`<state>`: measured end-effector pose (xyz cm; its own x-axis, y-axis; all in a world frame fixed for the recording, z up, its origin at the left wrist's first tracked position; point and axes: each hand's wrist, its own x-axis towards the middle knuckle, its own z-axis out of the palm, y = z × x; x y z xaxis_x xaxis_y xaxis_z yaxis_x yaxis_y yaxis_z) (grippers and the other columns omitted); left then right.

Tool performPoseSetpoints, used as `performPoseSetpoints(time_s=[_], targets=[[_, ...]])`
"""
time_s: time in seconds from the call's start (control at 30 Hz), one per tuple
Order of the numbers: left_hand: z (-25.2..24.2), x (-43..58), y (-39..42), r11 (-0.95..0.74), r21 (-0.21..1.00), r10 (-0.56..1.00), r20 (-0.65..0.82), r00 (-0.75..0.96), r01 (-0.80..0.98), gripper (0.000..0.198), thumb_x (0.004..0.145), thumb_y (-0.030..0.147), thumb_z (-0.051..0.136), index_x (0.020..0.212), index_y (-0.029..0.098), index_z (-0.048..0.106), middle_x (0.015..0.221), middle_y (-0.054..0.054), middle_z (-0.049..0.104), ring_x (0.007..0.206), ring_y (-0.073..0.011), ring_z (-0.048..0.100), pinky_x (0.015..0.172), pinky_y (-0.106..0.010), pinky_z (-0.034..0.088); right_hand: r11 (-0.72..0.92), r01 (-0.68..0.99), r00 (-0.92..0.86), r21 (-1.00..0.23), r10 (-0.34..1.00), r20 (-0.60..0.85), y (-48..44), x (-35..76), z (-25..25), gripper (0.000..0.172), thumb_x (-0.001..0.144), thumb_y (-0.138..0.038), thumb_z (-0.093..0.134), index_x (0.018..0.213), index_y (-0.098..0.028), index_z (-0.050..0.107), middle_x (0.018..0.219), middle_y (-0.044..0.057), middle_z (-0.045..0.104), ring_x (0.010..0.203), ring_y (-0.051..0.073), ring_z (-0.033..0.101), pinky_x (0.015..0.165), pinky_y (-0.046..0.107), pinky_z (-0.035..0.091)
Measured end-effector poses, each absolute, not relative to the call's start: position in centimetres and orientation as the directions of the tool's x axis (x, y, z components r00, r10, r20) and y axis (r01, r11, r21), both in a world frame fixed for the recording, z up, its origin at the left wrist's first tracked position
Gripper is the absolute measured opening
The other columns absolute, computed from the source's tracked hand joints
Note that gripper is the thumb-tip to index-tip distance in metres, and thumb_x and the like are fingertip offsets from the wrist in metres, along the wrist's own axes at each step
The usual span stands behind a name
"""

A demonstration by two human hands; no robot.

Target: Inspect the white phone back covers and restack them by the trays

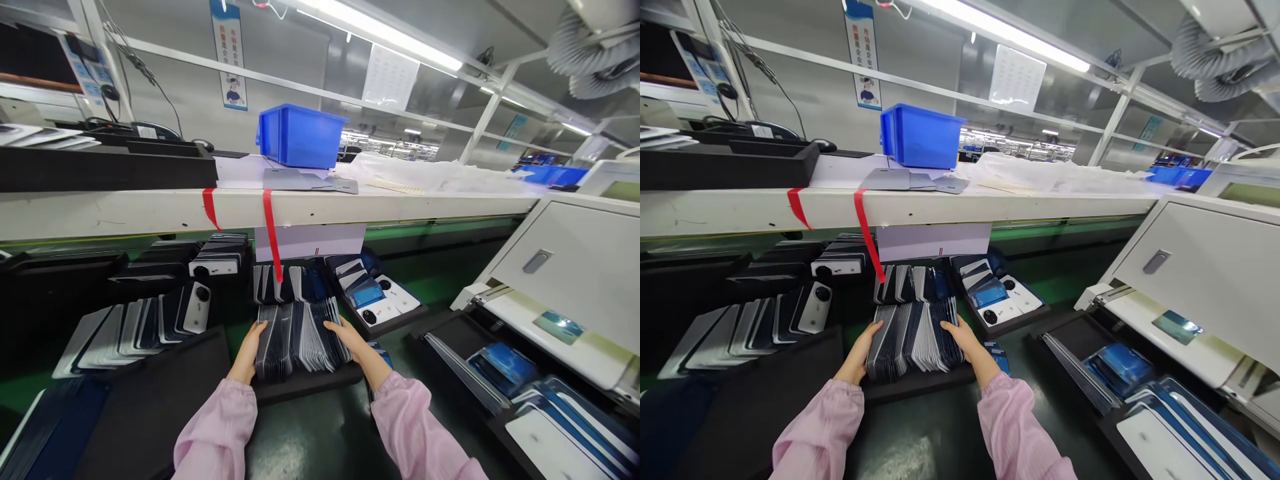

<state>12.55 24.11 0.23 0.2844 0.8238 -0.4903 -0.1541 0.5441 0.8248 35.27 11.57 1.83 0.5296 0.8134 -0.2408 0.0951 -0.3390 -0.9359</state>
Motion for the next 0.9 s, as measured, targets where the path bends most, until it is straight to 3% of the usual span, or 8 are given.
performPoseSetpoints(time_s=[0.2, 0.43, 0.57, 0.9], targets=[[0.3, 13.2, 24.0, 0.498, 0.866, 0.841, -0.469, 0.27, -0.048, 0.034, 0.109, 0.035, 0.073, 0.138, 0.02, 0.069, 0.136, -0.011, 0.074, 0.109, -0.0278, 0.078, 0.091, -0.048, 0.068, -0.39, 0.064, 0.446, -0.918, 0.834, -0.324, 12.0, 34.5, 1.7, 0.036, 0.107, -0.039, 0.073, 0.137, -0.019, 0.069, 0.134, 0.01, 0.075, 0.11, 0.026, 0.077, 0.093, 0.048, 0.067], [-0.4, 11.9, 24.6, 0.306, 0.935, 0.929, -0.334, 0.157, 0.179, 0.032, 0.108, 0.034, 0.074, 0.137, 0.02, 0.071, 0.142, -0.012, 0.072, 0.118, -0.0301, 0.075, 0.099, -0.052, 0.065, -0.42, 0.308, 0.476, -0.854, 0.845, -0.244, 13.6, 35.4, 1.0, 0.038, 0.106, -0.036, 0.075, 0.139, -0.021, 0.069, 0.147, 0.012, 0.069, 0.126, 0.031, 0.072, 0.105, 0.056, 0.061], [-0.7, 10.1, 24.8, 0.16, 0.937, 0.976, -0.198, 0.095, 0.31, 0.038, 0.107, 0.033, 0.075, 0.143, 0.022, 0.068, 0.153, -0.013, 0.067, 0.13, -0.0339, 0.07, 0.107, -0.058, 0.061, -0.397, 0.393, 0.532, -0.829, 0.834, -0.147, 14.2, 34.4, 0.3, 0.048, 0.104, -0.036, 0.077, 0.148, -0.022, 0.064, 0.16, 0.013, 0.061, 0.139, 0.036, 0.064, 0.114, 0.063, 0.055], [-2.9, 7.4, 25.4, 0.087, 0.9, 0.988, -0.133, 0.078, 0.426, 0.036, 0.108, 0.033, 0.074, 0.142, 0.023, 0.069, 0.15, -0.012, 0.068, 0.125, -0.0321, 0.073, 0.104, -0.055, 0.063, -0.362, 0.303, 0.633, -0.881, 0.768, -0.098, 14.5, 33.8, -1.9, 0.044, 0.106, -0.037, 0.074, 0.146, -0.021, 0.065, 0.153, 0.013, 0.066, 0.131, 0.033, 0.07, 0.108, 0.058, 0.06]])
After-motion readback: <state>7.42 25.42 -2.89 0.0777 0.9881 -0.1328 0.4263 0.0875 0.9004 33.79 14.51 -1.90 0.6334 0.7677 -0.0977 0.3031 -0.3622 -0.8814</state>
